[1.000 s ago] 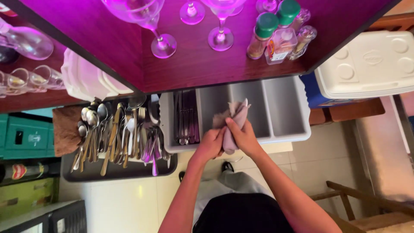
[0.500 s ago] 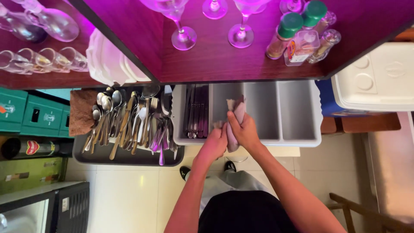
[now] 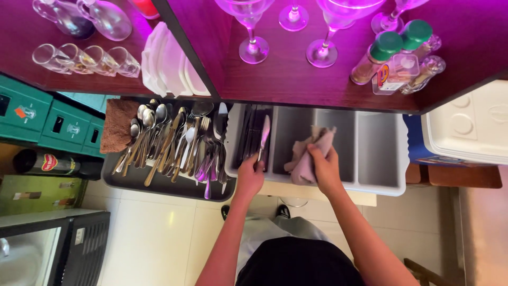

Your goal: Polishing various pieces of cutlery with a cloth and sorting them into a partitioned tray.

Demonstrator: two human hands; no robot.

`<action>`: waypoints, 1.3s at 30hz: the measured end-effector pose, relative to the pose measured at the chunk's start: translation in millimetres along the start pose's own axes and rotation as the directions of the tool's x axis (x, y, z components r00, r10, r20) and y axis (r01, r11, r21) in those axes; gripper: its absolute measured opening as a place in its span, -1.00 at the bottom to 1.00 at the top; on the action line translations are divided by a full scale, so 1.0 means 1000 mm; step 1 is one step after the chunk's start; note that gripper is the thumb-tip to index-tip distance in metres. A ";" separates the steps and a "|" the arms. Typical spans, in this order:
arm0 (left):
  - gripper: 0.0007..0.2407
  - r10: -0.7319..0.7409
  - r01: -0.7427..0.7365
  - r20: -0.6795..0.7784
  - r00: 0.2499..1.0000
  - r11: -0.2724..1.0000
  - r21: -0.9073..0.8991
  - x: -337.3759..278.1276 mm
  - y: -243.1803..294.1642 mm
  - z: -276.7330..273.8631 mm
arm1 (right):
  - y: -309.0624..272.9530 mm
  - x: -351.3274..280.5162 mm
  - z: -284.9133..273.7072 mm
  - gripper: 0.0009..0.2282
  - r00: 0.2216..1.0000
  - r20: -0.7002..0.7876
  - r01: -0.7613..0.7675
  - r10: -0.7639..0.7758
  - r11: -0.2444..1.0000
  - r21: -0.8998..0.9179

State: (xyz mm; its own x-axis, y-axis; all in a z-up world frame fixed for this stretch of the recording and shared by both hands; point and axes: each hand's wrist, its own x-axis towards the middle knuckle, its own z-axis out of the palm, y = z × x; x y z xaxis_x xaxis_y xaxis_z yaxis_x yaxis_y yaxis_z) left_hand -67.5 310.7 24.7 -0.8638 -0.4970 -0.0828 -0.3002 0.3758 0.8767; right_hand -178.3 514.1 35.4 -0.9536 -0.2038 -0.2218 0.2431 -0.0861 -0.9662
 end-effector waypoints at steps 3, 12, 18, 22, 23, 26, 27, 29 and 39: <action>-0.66 0.175 -0.169 -0.112 0.978 0.984 0.059 0.025 -0.049 0.022 | -0.002 -0.001 0.000 -0.70 0.999 -0.035 -0.019 0.027 0.978 0.210; -0.55 0.301 -0.274 -0.080 0.950 0.931 0.242 0.051 -0.060 0.042 | 0.006 -0.016 0.024 -0.50 0.985 0.121 -0.139 0.125 0.983 0.119; -0.75 0.251 -0.249 -0.027 0.968 0.966 0.074 0.019 -0.015 -0.040 | -0.003 -0.031 0.077 -0.53 0.985 0.151 0.095 -0.079 0.991 -0.099; -0.86 0.244 -0.252 -0.115 0.963 0.965 -0.067 0.013 -0.015 -0.106 | 0.000 -0.038 0.136 -0.49 0.990 0.140 -0.009 0.020 0.997 -0.083; -0.87 0.214 -0.222 -0.151 0.965 0.974 -0.036 0.015 -0.021 -0.121 | 0.006 -0.037 0.150 -0.51 0.990 0.141 0.033 -0.020 0.996 -0.089; -0.87 0.108 -0.113 -0.229 0.968 0.994 -0.010 0.030 -0.058 -0.165 | 0.020 -0.035 0.198 -0.53 0.987 0.146 0.090 -0.073 0.990 -0.112; -0.86 0.028 -0.033 -0.255 0.967 0.999 -0.018 0.030 -0.075 -0.179 | 0.026 -0.041 0.212 -0.53 0.987 0.137 0.098 -0.079 0.986 -0.134; -0.84 0.103 -0.052 -0.308 0.946 0.985 0.167 0.041 -0.122 -0.201 | 0.032 -0.049 0.239 -0.54 0.990 0.121 0.092 -0.073 0.982 -0.163; -0.76 0.103 0.129 -0.241 0.965 0.613 0.779 0.079 -0.215 -0.242 | 0.091 -0.056 0.328 -0.51 0.993 -0.005 0.113 -0.119 0.955 -0.275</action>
State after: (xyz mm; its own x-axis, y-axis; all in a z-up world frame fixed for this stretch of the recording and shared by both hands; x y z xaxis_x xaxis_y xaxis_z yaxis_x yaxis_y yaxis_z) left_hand 26.8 1.8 -55.9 -0.7669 -0.6295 0.1249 -0.6111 0.7758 0.1574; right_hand -44.7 197.2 2.9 -0.9766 -0.1874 -0.1059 0.0754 0.1628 -0.9838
